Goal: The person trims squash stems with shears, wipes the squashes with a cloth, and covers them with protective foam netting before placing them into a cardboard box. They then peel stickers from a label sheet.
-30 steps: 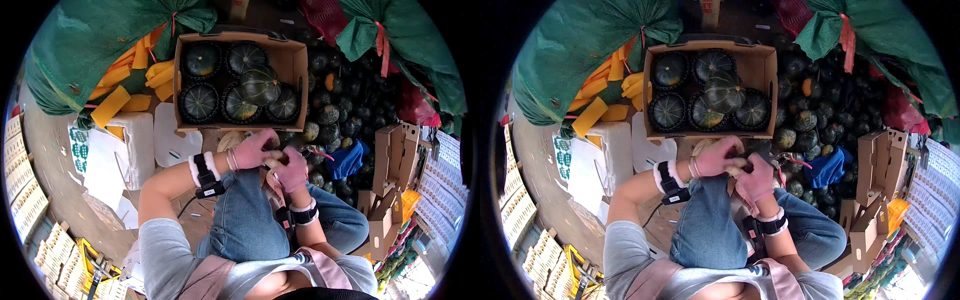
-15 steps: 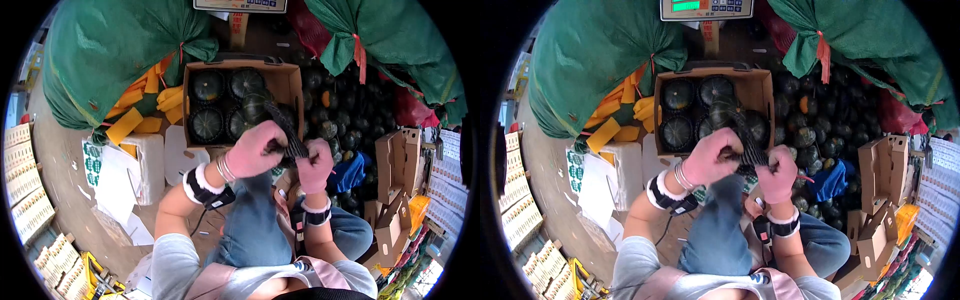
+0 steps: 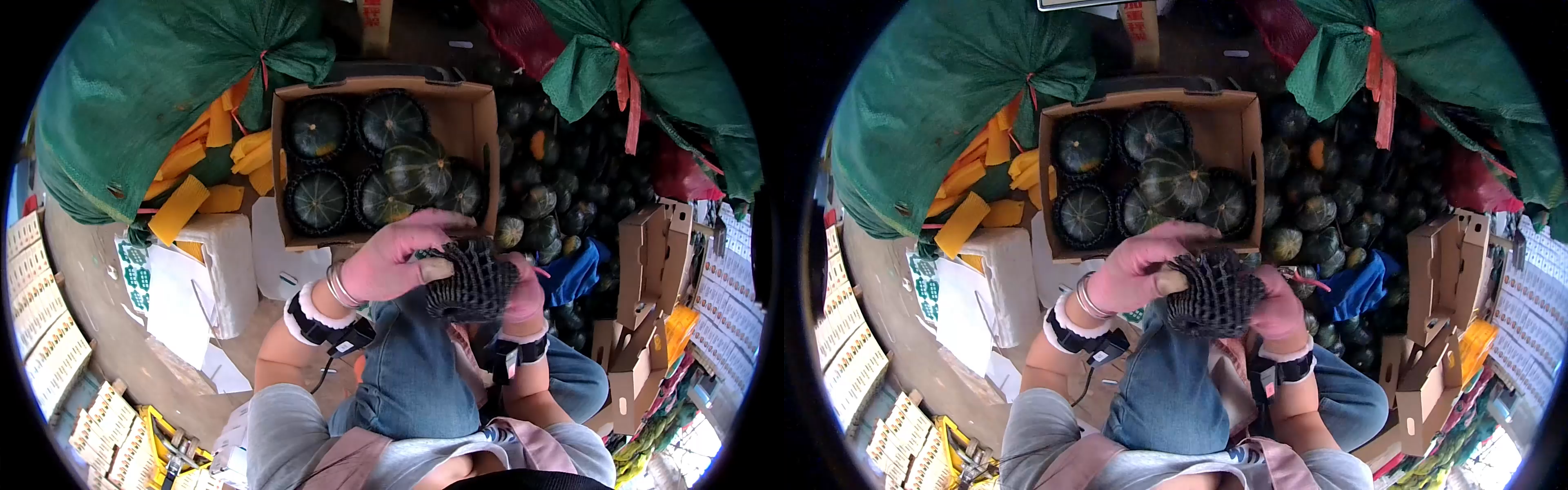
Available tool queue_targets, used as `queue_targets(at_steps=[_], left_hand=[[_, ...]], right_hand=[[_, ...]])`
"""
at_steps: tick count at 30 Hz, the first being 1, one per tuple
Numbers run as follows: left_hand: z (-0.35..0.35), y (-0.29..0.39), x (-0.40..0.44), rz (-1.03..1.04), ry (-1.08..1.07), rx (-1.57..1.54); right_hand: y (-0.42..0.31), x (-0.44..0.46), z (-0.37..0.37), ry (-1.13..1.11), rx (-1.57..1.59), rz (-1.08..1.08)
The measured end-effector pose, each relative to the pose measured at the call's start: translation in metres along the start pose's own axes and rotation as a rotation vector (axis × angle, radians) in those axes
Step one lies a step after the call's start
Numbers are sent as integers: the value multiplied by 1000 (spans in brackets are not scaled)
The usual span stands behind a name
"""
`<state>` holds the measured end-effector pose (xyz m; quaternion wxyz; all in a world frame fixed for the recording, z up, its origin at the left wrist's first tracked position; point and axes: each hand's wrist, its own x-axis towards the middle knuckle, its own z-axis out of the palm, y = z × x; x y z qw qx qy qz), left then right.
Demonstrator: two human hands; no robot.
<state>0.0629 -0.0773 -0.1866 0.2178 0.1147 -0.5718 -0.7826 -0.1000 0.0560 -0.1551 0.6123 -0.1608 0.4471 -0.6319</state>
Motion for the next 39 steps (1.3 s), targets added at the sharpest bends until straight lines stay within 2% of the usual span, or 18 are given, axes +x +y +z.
queue_targets(at_steps=[4, 9, 12, 15, 16, 17, 18, 19, 20, 21, 22, 24, 25, 26, 28, 32, 35, 39], left_hand=[[12, -1, 2, 84, 123, 311], [12, 4, 5, 431, 228, 643], [4, -1, -1, 166, -61, 51], [-12, -2, -11, -272, -428, -142], [-17, -1, -8, -260, -363, 25], [-26, 4, -8, -457, -149, 6], [-24, 14, -2, -443, 77, -361], [-20, 20, 3, -420, 302, -728], [-19, 13, 2, -413, 271, -665], [-24, 9, 5, -196, 37, -139], [-28, 7, 9, 86, -52, 365], [-36, 16, 12, -337, -264, 162], [-43, 24, 20, -537, -375, 65], [-53, 44, 34, -438, -373, 407], [-59, 44, 47, -27, -61, 782], [-80, -2, 63, -28, 195, 893], [-84, -7, 39, -77, 261, 619], [-74, -35, -22, 84, 498, 368]], right_hand=[[11, 13, 5, 178, -496, -96], [7, 27, 9, -65, -362, -163], [7, 26, -5, -145, -666, -272], [1, 21, -6, -156, 286, 5], [-9, 8, 0, 1, 167, 235], [0, 4, -9, -180, -257, -23], [20, 3, -28, -358, -683, -287], [23, -1, -31, -343, -424, -20], [26, -5, -35, -245, -86, 245], [29, -10, -39, -82, 196, 455], [7, 1, -21, -71, 260, 262], [-10, 9, -21, -84, 379, 85], [-3, 17, -38, -54, -128, -4], [12, 27, -62, -21, -640, -95], [-1, 32, -45, -115, -1451, -269], [31, 85, -30, -79, -1246, -358], [34, 93, 4, 330, -766, 37], [38, 77, 21, 98, -1133, -448]])
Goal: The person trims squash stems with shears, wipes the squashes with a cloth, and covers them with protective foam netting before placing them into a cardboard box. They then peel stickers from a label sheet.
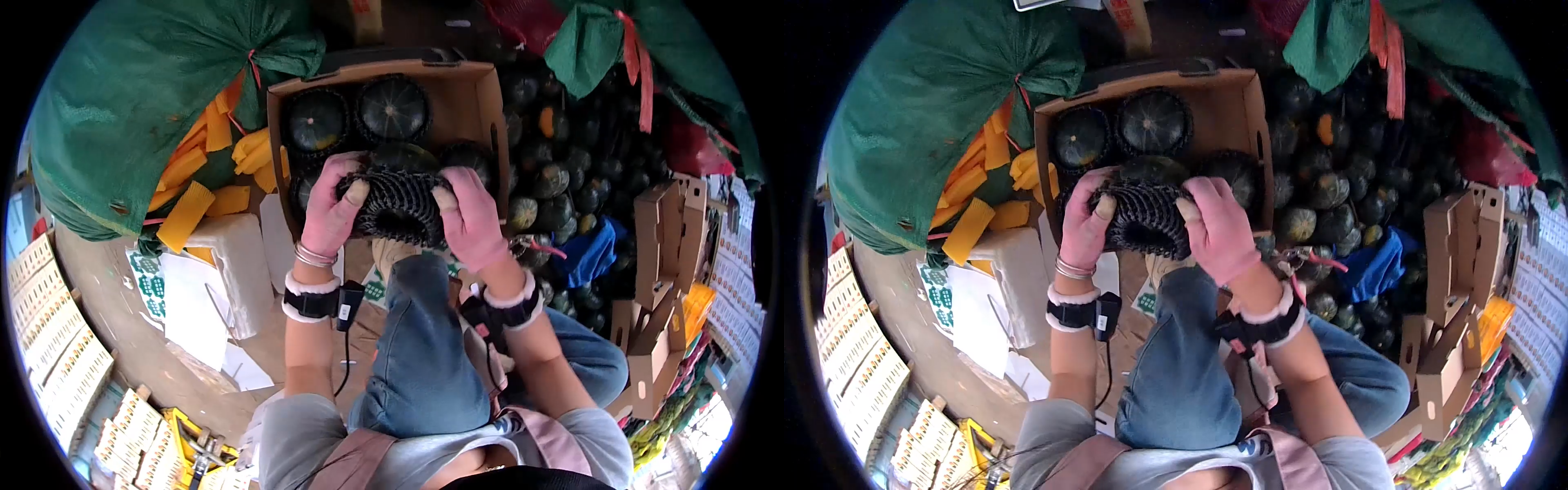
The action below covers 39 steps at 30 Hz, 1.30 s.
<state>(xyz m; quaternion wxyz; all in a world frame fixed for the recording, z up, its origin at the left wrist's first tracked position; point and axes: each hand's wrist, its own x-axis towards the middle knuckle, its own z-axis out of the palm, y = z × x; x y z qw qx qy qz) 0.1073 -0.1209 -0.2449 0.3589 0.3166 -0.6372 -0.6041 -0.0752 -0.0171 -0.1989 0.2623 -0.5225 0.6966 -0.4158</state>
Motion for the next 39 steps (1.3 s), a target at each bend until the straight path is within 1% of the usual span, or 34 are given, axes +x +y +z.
queue_targets(at_steps=[1, 4, 5, 8, 9, 11, 12, 13, 14, 15, 16, 17, 18, 19, 20, 21, 22, 23, 24, 26, 27, 30, 31, 34, 37, 39], left_hand=[[4, 4, -4, 36, 59, -15], [10, 14, 10, -47, 132, 226], [8, 3, 11, 0, 191, 259], [5, -10, 9, -39, 287, 271], [6, -3, 11, -100, 306, 310], [1, -8, 16, -240, 262, 210], [-3, -10, 20, -306, 244, 159], [-10, -12, 24, -370, 147, 181], [-15, -11, 28, -342, 90, 336], [-19, -7, 33, -312, 33, 490], [-20, 0, 37, -286, -24, 641], [-13, 6, 37, -226, 46, 796], [-7, 12, 38, -159, 112, 802], [-2, 17, 38, -91, 178, 808], [2, 20, 38, -21, 246, 811], [6, 12, 32, -21, 271, 746], [11, 17, 29, -22, 343, 737], [13, 27, 20, -130, 327, 679], [15, 42, 13, -240, 311, 617], [17, 60, 0, -28, 17, 905], [17, 63, -4, 90, -137, 1038], [5, 56, -7, -107, -191, 831], [1, 56, -2, -109, -215, 799], [-3, 54, 5, -190, -232, 716], [-6, 49, 8, -209, -251, 692], [-8, 47, 9, -230, -258, 640]], right_hand=[[9, 2, 5, 17, 10, -19], [22, 22, 18, 115, 159, -151], [22, 26, 21, 144, 138, -85], [26, 33, 28, 217, 85, 94], [34, 33, 33, 232, 80, 141], [48, 34, 38, 222, 120, 209], [37, 37, 34, 143, 155, 416], [18, 45, 27, 65, 190, 615], [7, 52, 22, -11, 224, 806], [46, 43, 37, 57, -62, 396], [37, 47, 34, 47, -221, 386], [26, 49, 32, 36, -380, 379], [18, 50, 30, 27, -536, 370], [17, 50, 28, 112, -616, 241], [17, 47, 27, 134, -458, 319], [19, 42, 27, 154, -300, 392], [16, 36, 27, 172, -142, 466], [8, 24, 24, 203, -33, 450], [3, 15, 23, 163, -155, 277], [-8, -6, 22, 66, -396, -54], [-14, -12, 22, -31, -532, -23], [-29, 1, 12, -197, -518, 125], [-32, 6, 11, -227, -558, 155], [-39, 22, 6, -380, -535, 323], [-42, 33, 3, -456, -454, 469], [-34, 36, 3, -455, -396, 435]])
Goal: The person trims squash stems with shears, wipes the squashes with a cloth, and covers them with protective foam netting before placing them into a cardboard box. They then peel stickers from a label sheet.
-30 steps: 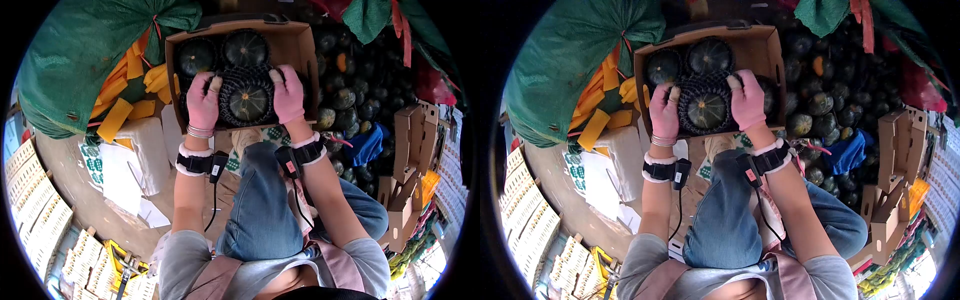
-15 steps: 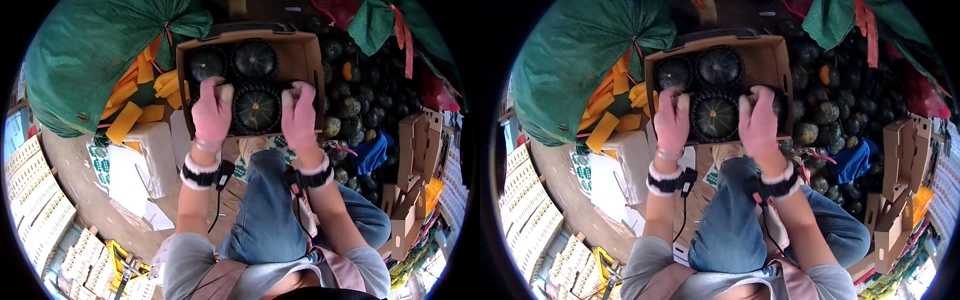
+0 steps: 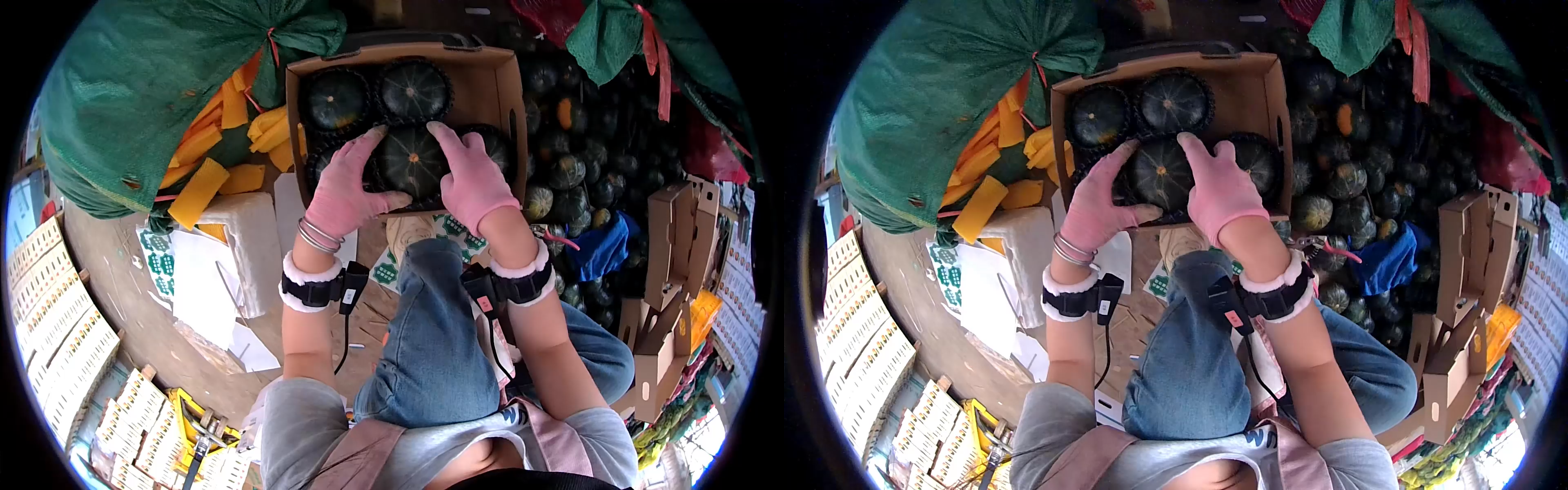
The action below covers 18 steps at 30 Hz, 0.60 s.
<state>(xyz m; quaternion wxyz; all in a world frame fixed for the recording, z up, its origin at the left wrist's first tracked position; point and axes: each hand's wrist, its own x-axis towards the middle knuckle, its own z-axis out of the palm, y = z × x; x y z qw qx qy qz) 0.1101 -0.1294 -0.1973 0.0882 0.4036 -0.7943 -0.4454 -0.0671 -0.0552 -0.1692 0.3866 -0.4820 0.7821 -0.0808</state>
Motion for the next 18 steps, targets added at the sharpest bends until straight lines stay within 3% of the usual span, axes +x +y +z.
queue_targets(at_steps=[4, 18], left_hand=[[0, -4, 2, 7, -19, -70], [15, -30, -3, -30, -75, -496]], right_hand=[[21, 10, 4, -16, 91, -116], [34, 15, 9, -41, 171, -180]])
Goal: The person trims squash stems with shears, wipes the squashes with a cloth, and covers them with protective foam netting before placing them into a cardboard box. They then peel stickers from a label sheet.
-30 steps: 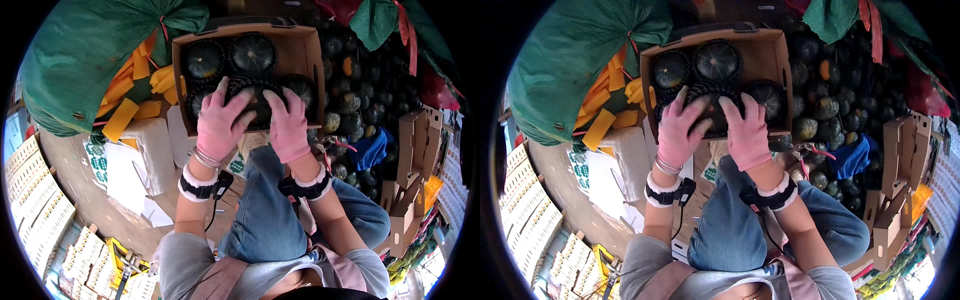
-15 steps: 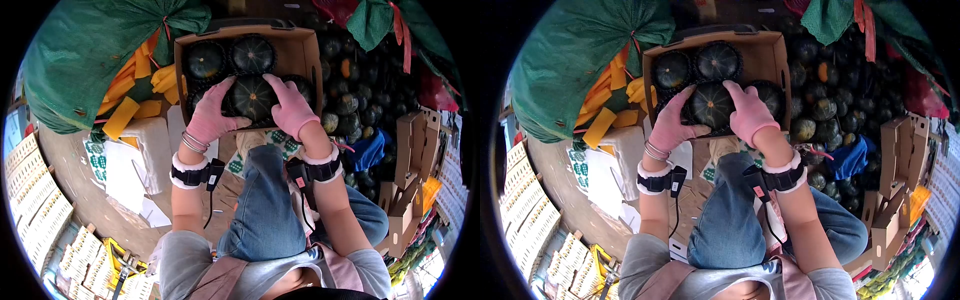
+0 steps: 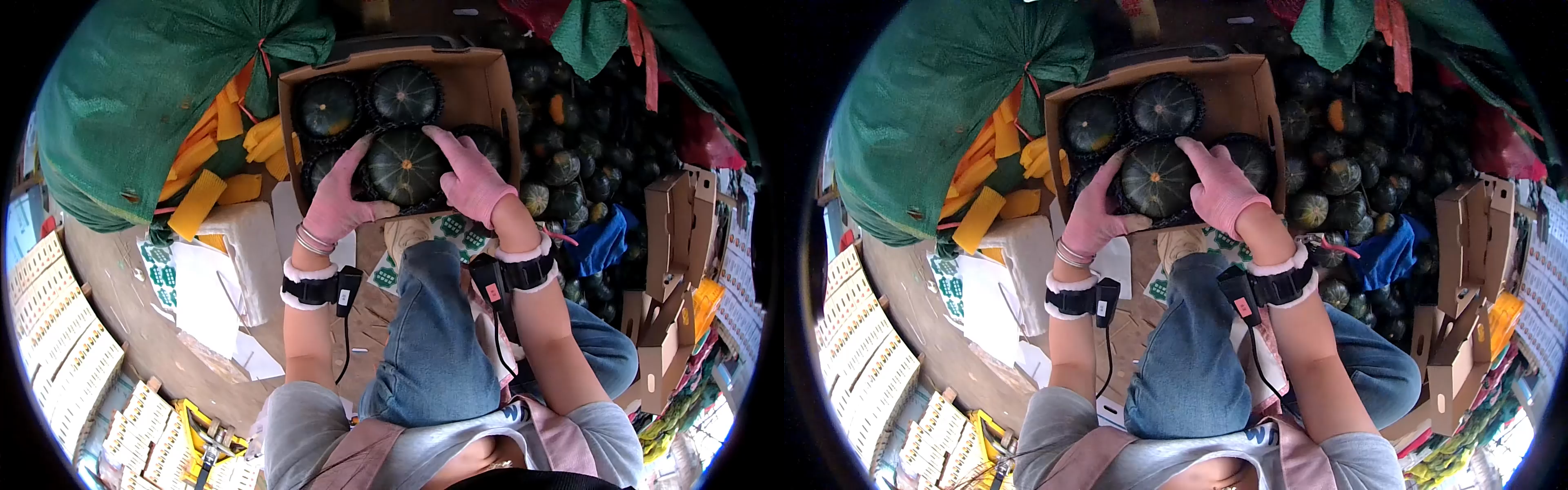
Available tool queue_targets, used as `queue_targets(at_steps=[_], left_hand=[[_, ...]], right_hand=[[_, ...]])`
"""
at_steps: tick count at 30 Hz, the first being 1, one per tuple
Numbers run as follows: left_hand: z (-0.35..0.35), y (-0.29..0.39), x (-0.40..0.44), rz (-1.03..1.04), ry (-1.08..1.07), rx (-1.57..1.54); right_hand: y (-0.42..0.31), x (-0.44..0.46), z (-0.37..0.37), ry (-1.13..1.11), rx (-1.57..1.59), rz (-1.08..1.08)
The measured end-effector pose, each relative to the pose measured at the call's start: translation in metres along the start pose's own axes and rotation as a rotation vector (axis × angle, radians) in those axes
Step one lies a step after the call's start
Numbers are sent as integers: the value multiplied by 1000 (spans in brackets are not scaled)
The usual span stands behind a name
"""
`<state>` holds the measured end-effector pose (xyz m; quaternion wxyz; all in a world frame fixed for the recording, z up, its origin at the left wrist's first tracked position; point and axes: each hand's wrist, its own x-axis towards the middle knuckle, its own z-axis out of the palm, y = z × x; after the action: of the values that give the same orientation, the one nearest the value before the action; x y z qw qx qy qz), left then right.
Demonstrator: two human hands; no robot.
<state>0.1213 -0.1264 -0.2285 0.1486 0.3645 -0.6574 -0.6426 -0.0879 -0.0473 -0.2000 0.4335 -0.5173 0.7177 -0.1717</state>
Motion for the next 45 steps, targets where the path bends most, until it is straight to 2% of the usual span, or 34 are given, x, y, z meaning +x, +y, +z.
queue_targets(at_steps=[4, 5, 7, 9, 10, 11, 13, 15, 17, 18, 20, 21, 23, 24, 27, 28, 35, 38, 39, 40, 41, 42, 43, 44, 45], left_hand=[[3, 5, -2, -17, 12, -98], [4, 5, -2, -4, 30, -95], [5, 15, -2, 151, 29, -53], [12, 31, -1, 301, -5, -38], [16, 46, 3, 380, -41, -42], [20, 59, 10, 471, -76, -42], [28, 73, 30, 423, -102, -206], [26, 74, 68, 308, -46, -280], [30, 45, 115, 255, 111, 636], [37, 46, 118, 195, 97, 836], [48, 50, 124, 51, 63, 1233], [49, 43, 125, 66, 106, 1240], [53, 25, 127, 103, 175, 1257], [53, 28, 125, 81, 193, 1225], [44, 34, 119, 21, 230, 1127], [44, 32, 118, 15, 231, 1122], [57, 11, 125, 33, 389, 1159], [47, 14, 121, 89, 254, 1090], [41, 14, 119, 129, 225, 1049], [33, 11, 110, 244, 213, 912], [26, 23, 92, 277, 184, 706], [16, 41, 65, 313, 103, 450], [0, 46, 44, 390, -67, 360], [-10, 27, 14, 291, -208, 20], [-22, 16, -13, 170, -371, -155]], right_hand=[[8, 2, -5, -74, 94, -63], [9, -2, -6, -31, 118, -134], [10, -16, -10, 55, 164, -280], [8, -21, -15, 174, 380, -230], [-7, -24, -22, 274, 330, -196], [-9, -17, -28, 316, 489, -152], [-13, -5, -41, 427, 818, -87], [10, 16, -48, 725, 242, -198], [17, 33, -53, 814, 46, -321], [19, 41, -56, 854, -52, -391], [31, 53, -55, 788, -111, -367], [34, 58, -55, 757, -138, -350], [24, 58, -52, 642, -418, -193], [19, 57, -50, 584, -555, -107], [13, 57, -44, 504, -711, 100], [15, 58, -45, 477, -705, 110], [24, 84, -26, 309, -856, 63], [28, 93, -28, 299, -810, 40], [32, 83, -25, 396, -846, -62], [36, 67, -24, 504, -889, -176], [37, 51, -24, 610, -933, -294], [30, 23, -22, 615, -737, -269], [23, -13, -16, 601, -534, -234], [35, -49, 0, 556, -272, -148], [53, -82, 23, 518, -9, -58]])
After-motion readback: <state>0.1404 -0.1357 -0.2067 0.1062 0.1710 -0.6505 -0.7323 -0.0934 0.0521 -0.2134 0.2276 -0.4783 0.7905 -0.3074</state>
